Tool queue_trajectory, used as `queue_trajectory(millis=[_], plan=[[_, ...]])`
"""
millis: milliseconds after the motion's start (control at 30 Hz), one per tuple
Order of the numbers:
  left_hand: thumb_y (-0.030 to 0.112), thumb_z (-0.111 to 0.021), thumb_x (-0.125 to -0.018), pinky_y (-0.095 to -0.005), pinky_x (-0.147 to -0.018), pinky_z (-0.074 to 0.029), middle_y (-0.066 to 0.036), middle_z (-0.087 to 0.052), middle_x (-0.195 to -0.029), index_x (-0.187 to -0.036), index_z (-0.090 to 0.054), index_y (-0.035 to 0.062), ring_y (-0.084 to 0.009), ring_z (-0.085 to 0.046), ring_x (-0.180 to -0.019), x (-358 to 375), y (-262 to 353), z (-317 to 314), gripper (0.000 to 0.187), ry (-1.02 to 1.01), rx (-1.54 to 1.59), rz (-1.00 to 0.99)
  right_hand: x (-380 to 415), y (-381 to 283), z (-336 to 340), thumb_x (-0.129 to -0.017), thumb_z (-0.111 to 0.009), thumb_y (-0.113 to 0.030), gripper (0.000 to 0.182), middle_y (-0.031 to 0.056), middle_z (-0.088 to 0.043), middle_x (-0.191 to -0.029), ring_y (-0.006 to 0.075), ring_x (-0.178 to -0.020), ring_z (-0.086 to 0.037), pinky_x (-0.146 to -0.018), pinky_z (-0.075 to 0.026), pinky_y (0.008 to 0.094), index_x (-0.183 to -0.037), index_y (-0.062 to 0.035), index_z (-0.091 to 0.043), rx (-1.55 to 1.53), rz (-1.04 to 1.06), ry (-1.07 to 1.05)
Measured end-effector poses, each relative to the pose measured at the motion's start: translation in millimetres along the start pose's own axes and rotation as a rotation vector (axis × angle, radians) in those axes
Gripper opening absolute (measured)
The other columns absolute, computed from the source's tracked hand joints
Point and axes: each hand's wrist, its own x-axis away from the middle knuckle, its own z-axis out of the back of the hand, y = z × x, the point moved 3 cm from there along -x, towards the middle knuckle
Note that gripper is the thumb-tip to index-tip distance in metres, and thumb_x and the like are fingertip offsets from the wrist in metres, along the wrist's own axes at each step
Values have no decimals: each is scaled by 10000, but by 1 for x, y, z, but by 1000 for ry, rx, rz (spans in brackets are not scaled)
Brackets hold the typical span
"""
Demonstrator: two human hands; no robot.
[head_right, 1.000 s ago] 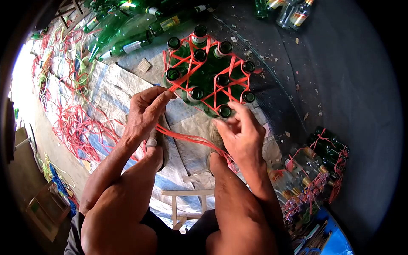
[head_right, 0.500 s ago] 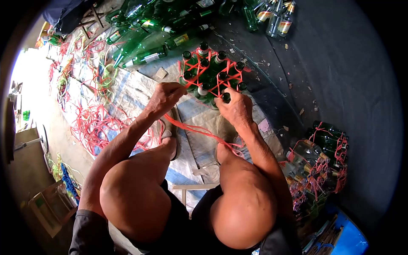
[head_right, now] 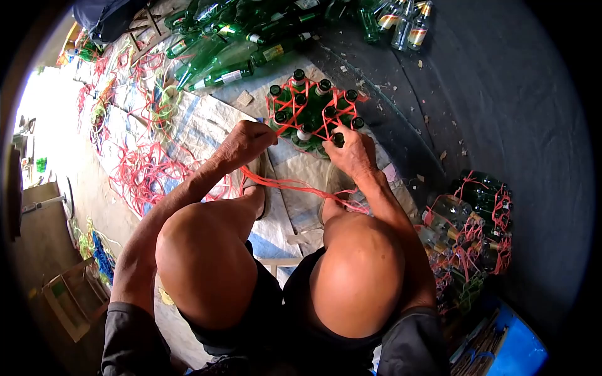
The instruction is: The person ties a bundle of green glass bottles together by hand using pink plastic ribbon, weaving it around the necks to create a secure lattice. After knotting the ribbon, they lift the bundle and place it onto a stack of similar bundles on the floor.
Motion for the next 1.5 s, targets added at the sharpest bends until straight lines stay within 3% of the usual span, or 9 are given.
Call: queue_trajectory(millis=[133,400,967,1067,1167,1200,1300,1367,1500], plan=[[187,-642,-1014,-349,-784,-569,-104,-779,-873,-991,-782,-30,-151,-714,-826,11,-2,-6,259,-78,70,-118,13,2,3,-830,-854,-352,351,226,-748,-826,446,-815,-739,-704,-571,508,-1056,-103,-755,28,41,0],[163,-643,-1013,-350,-794,-577,-103,-792,-886,-986,-788,-11,-152,-731,-836,12,-16,-18,228,-176,4,-201,25,8,2,-843,-858,-330,353,222,-753,-846,455,-814,-733,-695,-565,519,-1091,-116,-728,17,43,17],[144,-660,-994,-327,-752,-553,-85,-767,-839,-951,-778,-26,-124,-674,-788,15,-26,-14,211,-108,32,-123,34,8,-16,-855,-876,-257,425,242,-769,-982,456,-936,-745,-792,-585,475,-1185,-60,-695,-119,-101,-12],[151,-660,-998,-330,-769,-556,-92,-771,-852,-954,-777,-27,-131,-679,-799,17,-27,-13,217,-116,43,-113,34,15,-15,-851,-868,-270,541,194,-772,-914,379,-879,-763,-783,-592,450,-1315,-87,-658,-154,33,-6],[161,-657,-1001,-340,-788,-562,-102,-782,-874,-967,-783,-23,-149,-698,-814,16,-28,-12,226,-121,33,-161,35,2,13,-848,-863,-244,629,156,-756,-875,277,-825,-742,-788,-582,412,-1408,-80,-629,-240,-131,-283],[165,-656,-1002,-344,-794,-565,-106,-786,-883,-972,-786,-21,-156,-707,-820,16,-27,-10,229,-124,26,-183,36,0,21,-864,-838,-200,651,116,-744,-843,211,-780,-701,-777,-572,391,-1461,-83,-606,-289,-120,-315],[187,-657,-1002,-355,-803,-579,-116,-802,-916,-993,-800,-15,-179,-740,-850,11,-20,-4,247,-162,-6,-210,36,-2,51,-897,-815,-128,622,43,-696,-867,120,-770,-626,-714,-536,314,-1478,-61,-604,-268,-165,-372],[206,-661,-999,-363,-811,-589,-122,-808,-924,-1001,-811,-3,-195,-758,-863,7,-15,1,257,-191,-75,-217,33,-17,81,-931,-783,-112,519,23,-680,-862,89,-774,-617,-680,-523,300,-1422,-38,-633,-271,-197,-371],[237,-673,-986,-377,-814,-604,-135,-813,-931,-1012,-827,22,-219,-772,-855,0,-2,13,266,-285,-262,-151,36,-84,167,-964,-751,-127,370,73,-712,-905,123,-813,-658,-746,-563,320,-1311,-13,-689,-109,-183,-270]])
